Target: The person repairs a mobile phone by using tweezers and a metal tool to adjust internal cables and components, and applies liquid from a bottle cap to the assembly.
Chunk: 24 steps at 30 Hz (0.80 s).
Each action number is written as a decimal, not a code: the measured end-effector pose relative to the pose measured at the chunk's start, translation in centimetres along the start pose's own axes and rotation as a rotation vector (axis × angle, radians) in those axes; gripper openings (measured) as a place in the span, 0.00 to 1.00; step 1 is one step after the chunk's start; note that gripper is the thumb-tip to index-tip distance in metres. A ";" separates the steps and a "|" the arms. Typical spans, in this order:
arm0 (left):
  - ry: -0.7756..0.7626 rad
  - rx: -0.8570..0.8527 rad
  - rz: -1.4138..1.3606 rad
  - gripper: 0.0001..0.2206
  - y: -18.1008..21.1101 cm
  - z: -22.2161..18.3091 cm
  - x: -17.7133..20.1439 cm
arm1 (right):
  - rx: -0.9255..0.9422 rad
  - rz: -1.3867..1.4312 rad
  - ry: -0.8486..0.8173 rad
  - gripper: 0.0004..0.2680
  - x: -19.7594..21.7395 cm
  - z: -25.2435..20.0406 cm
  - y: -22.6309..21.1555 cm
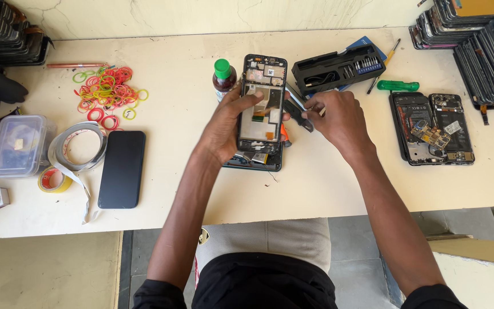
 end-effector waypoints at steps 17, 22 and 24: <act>-0.084 0.019 0.188 0.32 0.9 -3.4 4.7 | 0.577 0.054 -0.284 0.10 -4.6 -0.5 -7.5; -0.088 -0.039 0.276 0.37 -0.6 -3.0 5.2 | 0.411 -0.011 -0.399 0.04 -5.3 0.9 -6.0; -0.111 -0.064 0.257 0.38 -0.6 -2.8 4.9 | 0.361 0.008 -0.375 0.05 -5.1 1.5 -5.0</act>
Point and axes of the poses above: each hand's wrist, its own z-axis towards the middle knuckle, its own x-axis out of the back of the hand, y = z × x, the point moved 7 cm from there along z, towards the middle knuckle, and after that the axes turned 6 degrees about z, right-handed, at the moved point
